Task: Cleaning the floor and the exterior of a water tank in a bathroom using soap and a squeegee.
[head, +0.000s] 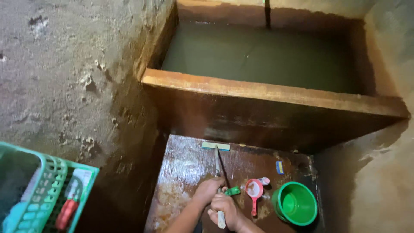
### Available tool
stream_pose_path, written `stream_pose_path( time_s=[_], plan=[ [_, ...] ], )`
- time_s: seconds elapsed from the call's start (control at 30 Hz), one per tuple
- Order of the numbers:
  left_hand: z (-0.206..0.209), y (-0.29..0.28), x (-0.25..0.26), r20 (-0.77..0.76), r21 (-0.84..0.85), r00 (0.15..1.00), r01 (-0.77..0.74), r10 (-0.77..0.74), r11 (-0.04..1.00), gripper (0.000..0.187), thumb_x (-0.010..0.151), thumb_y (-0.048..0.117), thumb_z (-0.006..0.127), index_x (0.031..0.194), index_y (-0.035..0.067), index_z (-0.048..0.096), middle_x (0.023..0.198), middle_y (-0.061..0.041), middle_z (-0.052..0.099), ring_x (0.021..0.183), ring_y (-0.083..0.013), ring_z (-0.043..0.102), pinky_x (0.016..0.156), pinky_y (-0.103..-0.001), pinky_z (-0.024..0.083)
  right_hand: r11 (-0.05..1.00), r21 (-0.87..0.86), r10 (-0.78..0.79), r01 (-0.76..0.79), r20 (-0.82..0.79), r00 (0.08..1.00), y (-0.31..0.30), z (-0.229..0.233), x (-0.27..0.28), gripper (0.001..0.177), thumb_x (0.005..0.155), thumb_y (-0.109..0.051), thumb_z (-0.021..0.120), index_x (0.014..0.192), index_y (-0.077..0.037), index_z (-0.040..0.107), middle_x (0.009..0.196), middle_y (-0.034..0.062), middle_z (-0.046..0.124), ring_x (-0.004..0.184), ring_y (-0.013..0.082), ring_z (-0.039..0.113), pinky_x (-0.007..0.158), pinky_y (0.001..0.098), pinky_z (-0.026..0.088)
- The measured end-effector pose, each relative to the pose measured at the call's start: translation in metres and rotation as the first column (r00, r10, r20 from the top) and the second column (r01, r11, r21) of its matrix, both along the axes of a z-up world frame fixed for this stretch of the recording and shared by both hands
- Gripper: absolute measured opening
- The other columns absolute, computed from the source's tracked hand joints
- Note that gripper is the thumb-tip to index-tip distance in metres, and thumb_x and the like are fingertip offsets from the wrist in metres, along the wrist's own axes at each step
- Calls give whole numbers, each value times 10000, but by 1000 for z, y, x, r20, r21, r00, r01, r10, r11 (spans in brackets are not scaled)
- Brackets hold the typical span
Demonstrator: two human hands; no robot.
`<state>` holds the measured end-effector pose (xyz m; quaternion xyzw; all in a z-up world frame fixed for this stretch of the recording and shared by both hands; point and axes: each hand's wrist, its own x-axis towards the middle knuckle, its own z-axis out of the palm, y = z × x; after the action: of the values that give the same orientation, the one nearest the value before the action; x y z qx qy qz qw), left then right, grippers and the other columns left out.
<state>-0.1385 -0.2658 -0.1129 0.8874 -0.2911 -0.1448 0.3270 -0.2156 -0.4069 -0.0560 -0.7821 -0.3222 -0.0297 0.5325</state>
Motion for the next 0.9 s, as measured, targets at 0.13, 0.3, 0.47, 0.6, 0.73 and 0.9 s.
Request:
stream_pose_path(
  time_s=[0.13,0.3,0.47,0.6,0.73,0.9],
  plan=[
    [-17,-9,26,-51,0,998,-22,22,1000,196,889,274,639,935,86,671,1051,-150,709,969,-399,684,785,-503,548,996,26,-82,82,-7,997,0,-14,15,321,712,-41,749,614,-60,444,644,100,461,630,303,493,587,422,388],
    [-24,2,17,-6,-41,1000,22,-22,999,202,876,271,660,950,85,691,1022,-183,700,944,-430,677,787,-521,541,988,8,-152,152,24,988,7,-12,8,330,692,-59,743,608,-69,423,639,95,456,629,306,499,594,410,401],
    [-3,22,-16,77,-92,995,66,-59,994,294,912,347,673,916,53,674,962,-197,695,933,-426,677,785,-527,538,988,38,-156,152,163,974,16,-42,-19,326,664,-67,737,586,-94,422,622,65,447,617,276,506,708,424,411],
    [4,32,-35,-58,-13,997,54,-54,998,320,929,361,672,909,42,671,971,-201,692,936,-429,673,776,-538,530,996,85,30,-37,85,996,12,-126,-46,336,749,-141,777,644,-103,460,683,53,463,719,275,553,734,400,438],
    [-17,35,-17,-28,-40,998,46,-47,998,293,937,344,648,935,52,667,975,-193,682,931,-427,670,787,-530,535,993,121,-15,-1,131,991,29,-56,-21,393,804,-113,775,656,-74,413,679,78,415,702,289,492,720,419,412],
    [-34,30,26,18,-55,999,43,-42,998,296,903,348,667,919,52,671,986,-196,687,946,-433,662,792,-528,536,990,83,-116,112,45,992,39,-31,10,346,706,-60,722,625,-63,385,646,106,409,636,303,464,608,419,372]
  ],
)
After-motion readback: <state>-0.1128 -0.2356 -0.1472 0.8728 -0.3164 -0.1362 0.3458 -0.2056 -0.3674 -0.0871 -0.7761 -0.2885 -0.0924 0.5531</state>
